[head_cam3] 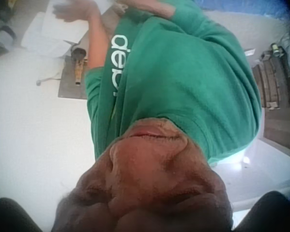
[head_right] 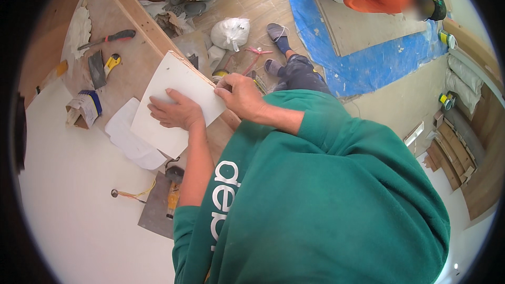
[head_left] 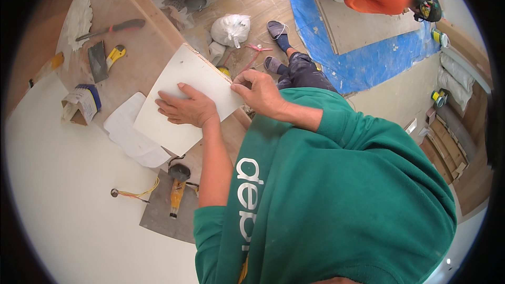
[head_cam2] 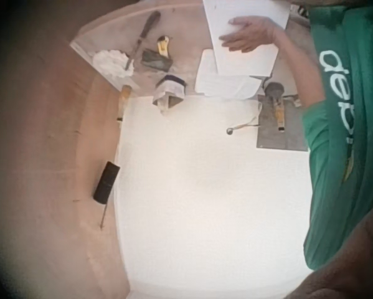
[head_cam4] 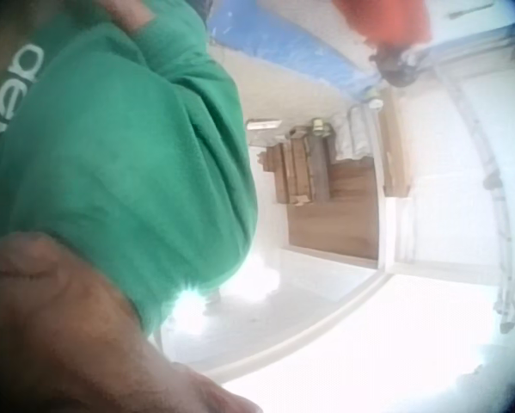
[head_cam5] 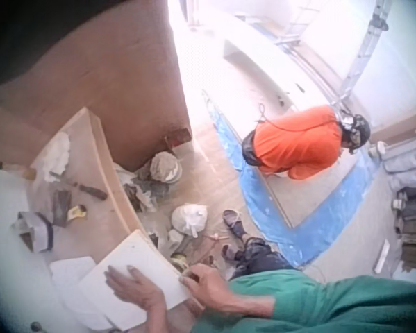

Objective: The person uses a utility knife to score and cut a white rectangular panel on a workbench. They repeatedly score the edges, flip the panel, and snap off sections to size the material.

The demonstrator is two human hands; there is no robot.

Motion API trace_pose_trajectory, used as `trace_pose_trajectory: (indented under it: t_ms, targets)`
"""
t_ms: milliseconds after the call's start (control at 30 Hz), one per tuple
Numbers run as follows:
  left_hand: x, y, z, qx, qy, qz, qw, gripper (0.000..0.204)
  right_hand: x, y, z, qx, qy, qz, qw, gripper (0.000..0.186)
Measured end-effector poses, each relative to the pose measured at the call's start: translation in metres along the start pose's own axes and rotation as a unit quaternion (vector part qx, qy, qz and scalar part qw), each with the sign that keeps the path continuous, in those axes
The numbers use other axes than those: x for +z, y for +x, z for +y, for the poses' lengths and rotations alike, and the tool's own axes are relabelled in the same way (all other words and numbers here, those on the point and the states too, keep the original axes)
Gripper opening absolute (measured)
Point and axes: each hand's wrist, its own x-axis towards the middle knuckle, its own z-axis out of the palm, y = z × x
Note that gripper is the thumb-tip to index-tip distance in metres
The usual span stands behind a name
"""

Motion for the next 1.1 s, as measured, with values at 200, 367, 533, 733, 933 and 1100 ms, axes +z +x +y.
trace_pose_trajectory:
  t_ms: [200, 367, 533, 733, 933, 1100]
  targets:
    - [0.002, -0.002, -0.002, -0.003, 0.003, 0.002, 1.000, 0.073, -0.016, 0.012, 0.005, 0.080, 0.147, -0.047, 0.985, 0.031]
    - [0.000, -0.001, 0.001, 0.004, 0.013, 0.004, 1.000, 0.074, 0.003, 0.009, -0.002, -0.064, 0.023, -0.005, 0.998, 0.023]
    - [0.002, 0.000, 0.000, 0.001, 0.012, 0.003, 1.000, 0.073, 0.010, 0.009, 0.001, -0.058, 0.011, 0.026, 0.998, 0.018]
    - [0.001, -0.001, -0.002, -0.002, 0.000, -0.002, 1.000, 0.073, -0.005, 0.018, -0.001, 0.012, 0.043, -0.061, 0.997, 0.018]
    - [0.002, -0.001, -0.001, 0.008, 0.001, 0.002, 1.000, 0.073, -0.005, 0.009, 0.007, -0.036, 0.011, -0.032, 0.999, 0.021]
    - [0.003, -0.001, -0.002, 0.004, 0.007, 0.005, 1.000, 0.073, 0.004, 0.004, 0.000, -0.047, -0.056, 0.012, 0.997, 0.018]
